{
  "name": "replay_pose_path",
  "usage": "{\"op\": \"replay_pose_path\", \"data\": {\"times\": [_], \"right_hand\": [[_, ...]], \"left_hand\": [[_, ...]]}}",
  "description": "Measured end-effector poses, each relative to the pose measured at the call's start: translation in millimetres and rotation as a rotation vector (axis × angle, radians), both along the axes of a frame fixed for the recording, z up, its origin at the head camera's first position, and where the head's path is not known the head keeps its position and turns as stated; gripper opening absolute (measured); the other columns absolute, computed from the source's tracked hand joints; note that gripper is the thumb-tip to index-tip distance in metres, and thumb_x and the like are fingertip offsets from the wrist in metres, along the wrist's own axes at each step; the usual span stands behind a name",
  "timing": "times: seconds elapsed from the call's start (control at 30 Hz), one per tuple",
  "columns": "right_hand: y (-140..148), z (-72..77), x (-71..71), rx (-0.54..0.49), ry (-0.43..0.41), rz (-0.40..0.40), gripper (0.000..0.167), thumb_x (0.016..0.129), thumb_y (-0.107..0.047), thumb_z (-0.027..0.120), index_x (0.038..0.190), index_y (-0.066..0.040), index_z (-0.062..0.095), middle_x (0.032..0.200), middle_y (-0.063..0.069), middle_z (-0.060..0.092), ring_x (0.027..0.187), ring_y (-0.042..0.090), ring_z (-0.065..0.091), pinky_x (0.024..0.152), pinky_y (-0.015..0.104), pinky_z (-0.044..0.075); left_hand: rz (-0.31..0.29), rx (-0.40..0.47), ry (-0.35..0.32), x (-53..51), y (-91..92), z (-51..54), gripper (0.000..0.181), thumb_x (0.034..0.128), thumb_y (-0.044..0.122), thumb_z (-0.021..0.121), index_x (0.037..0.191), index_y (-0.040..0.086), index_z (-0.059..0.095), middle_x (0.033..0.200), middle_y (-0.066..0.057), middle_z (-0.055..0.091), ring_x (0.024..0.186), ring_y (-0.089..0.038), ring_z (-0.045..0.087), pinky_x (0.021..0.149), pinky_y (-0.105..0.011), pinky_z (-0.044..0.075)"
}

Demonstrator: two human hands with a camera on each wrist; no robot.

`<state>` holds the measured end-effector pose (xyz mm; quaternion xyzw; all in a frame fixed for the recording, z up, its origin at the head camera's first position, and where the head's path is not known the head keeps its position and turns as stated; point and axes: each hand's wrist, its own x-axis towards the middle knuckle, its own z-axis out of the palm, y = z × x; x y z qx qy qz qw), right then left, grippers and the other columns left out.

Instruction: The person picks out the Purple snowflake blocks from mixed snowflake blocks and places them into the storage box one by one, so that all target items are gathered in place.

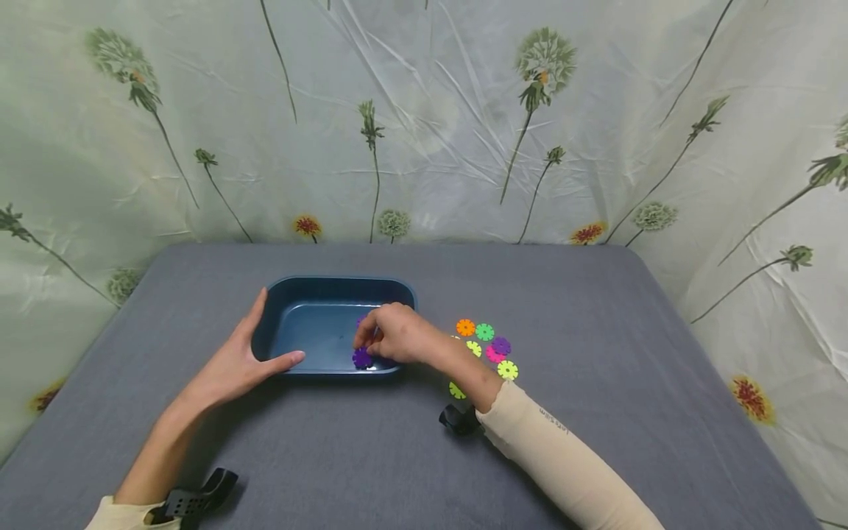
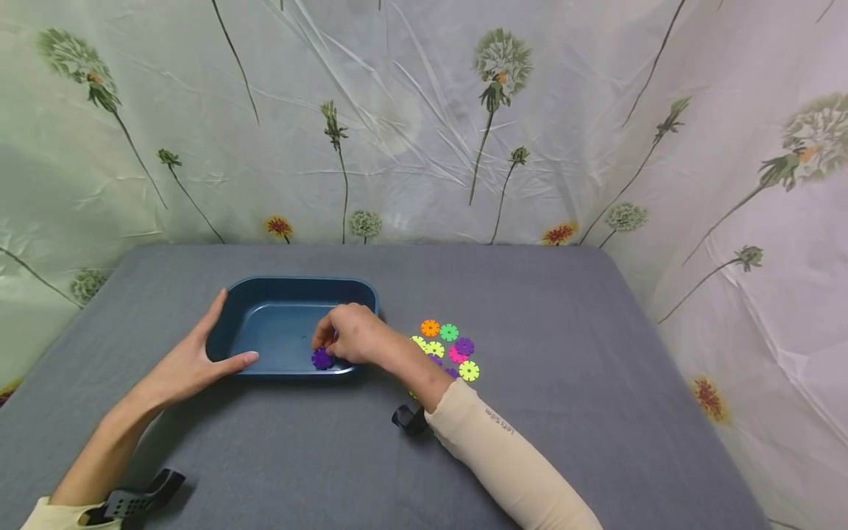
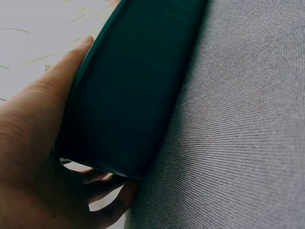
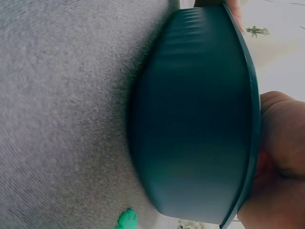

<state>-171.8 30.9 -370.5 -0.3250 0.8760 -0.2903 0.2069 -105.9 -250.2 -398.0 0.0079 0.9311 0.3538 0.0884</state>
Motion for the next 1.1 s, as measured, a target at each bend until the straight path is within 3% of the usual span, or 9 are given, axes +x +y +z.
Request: {"op": "replay_pose_path", "data": {"times": [0.33,0.6,0.77,1.1], "right_hand": [[-4,-5.3,5.8,0.028,0.087,0.022,0.017,0.095,-0.006,0.074,0.105,-0.017,0.082,0.102,-0.002,0.079,0.089,0.007,0.069,0.080,0.018,0.055],[2,-5.1,5.0,-0.022,0.086,0.040,0.026,0.094,0.002,0.071,0.115,-0.013,0.078,0.107,0.002,0.076,0.094,0.011,0.067,0.080,0.017,0.054],[7,-3.2,3.4,-0.102,0.072,0.035,0.026,0.093,0.003,0.073,0.116,-0.009,0.076,0.111,0.007,0.072,0.098,0.016,0.070,0.083,0.018,0.056],[21,-1.3,2.3,-0.302,-0.041,-0.010,0.032,0.093,0.000,0.075,0.124,-0.004,0.070,0.124,0.013,0.067,0.115,0.028,0.067,0.091,0.022,0.058]], "left_hand": [[-0.007,0.007,0.011,2.5,-3.5,0.0,0.126,0.0889,0.054,0.076,0.166,0.024,-0.018,0.174,-0.029,-0.005,0.155,-0.061,0.009,0.111,-0.085,0.021],[-0.004,0.003,-0.003,0.0,-0.7,-0.9,0.127,0.0886,0.054,0.077,0.166,0.025,-0.019,0.174,-0.027,-0.007,0.156,-0.060,0.009,0.113,-0.084,0.021],[0.000,-0.008,-0.011,0.0,0.7,-1.0,0.127,0.0883,0.056,0.077,0.165,0.026,-0.020,0.174,-0.026,-0.008,0.156,-0.059,0.009,0.113,-0.083,0.022],[-0.011,0.000,0.008,1.1,-0.4,0.3,0.126,0.0887,0.054,0.077,0.166,0.025,-0.019,0.174,-0.027,-0.007,0.156,-0.059,0.009,0.113,-0.084,0.021]]}}
